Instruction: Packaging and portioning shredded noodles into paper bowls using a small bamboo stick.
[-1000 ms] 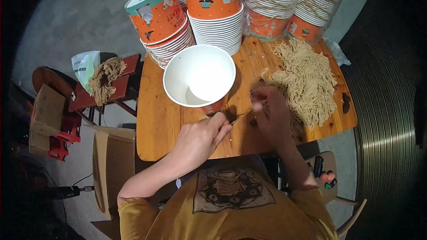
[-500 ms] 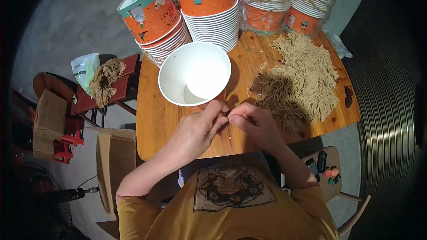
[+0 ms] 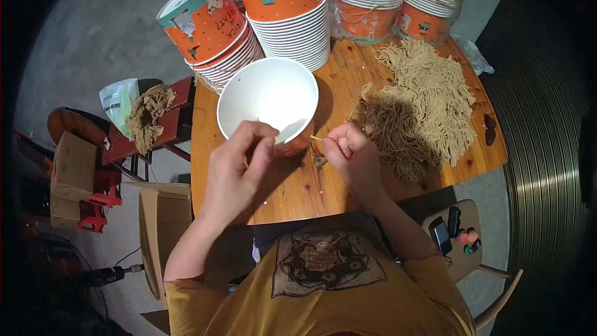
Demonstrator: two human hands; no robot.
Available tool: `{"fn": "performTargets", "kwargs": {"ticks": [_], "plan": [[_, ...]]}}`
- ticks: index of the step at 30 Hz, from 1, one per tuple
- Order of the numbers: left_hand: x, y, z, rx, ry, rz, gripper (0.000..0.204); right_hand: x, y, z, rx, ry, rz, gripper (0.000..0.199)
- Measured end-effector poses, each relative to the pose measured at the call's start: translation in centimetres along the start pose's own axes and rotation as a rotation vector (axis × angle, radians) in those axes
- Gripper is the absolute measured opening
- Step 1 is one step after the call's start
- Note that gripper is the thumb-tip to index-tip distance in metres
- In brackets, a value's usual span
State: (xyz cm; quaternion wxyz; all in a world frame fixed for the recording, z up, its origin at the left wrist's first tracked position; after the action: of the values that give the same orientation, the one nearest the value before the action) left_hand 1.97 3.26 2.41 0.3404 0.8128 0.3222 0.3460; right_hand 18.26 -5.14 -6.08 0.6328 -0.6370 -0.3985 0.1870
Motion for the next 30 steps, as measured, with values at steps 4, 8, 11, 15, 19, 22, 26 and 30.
{"fn": "performTargets", "kwargs": {"ticks": [4,8,11,15,19,22,26,30], "plan": [[1.7,-0.5,-0.1,0.09,-0.013,0.069,0.008,0.1,-0.7,0.7,-0.104,0.02,-0.031,0.012],[2.4,-0.9,0.6,0.132,-0.12,0.017,0.011,-0.2,-1.0,1.2,-0.097,0.033,-0.058,0.012],[2.5,-1.3,1.2,0.031,-0.163,-0.078,0.013,-0.4,-1.3,1.4,-0.09,0.047,-0.071,0.012],[2.6,-1.5,1.6,0.033,-0.235,-0.144,0.016,-0.3,-1.7,1.3,-0.115,0.129,-0.115,0.008],[2.8,-1.2,1.6,0.091,-0.247,-0.108,0.017,-0.1,-1.9,1.6,-0.128,0.089,-0.145,0.012],[2.8,-1.0,1.7,0.082,-0.259,-0.127,0.017,0.0,-2.1,1.6,-0.177,0.085,-0.124,0.013],[2.7,-1.2,1.8,0.068,-0.271,-0.147,0.017,-0.1,-2.3,1.6,-0.16,0.057,-0.11,0.013],[2.9,-1.3,1.7,0.041,-0.242,-0.074,0.016,0.0,-2.2,1.9,-0.105,0.085,-0.148,0.012]]}}
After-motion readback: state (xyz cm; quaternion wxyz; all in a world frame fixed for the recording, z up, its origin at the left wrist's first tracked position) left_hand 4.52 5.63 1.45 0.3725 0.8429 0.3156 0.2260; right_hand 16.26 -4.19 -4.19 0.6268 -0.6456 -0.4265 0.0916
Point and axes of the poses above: each hand's wrist, its own x-axis towards the middle knuckle, its own z-axis out of the palm, y = z × x, the point moved 5 cm from there along x, towards the middle knuckle, and after that the axes turned 7 degrees about y, right-handed, at the moved point
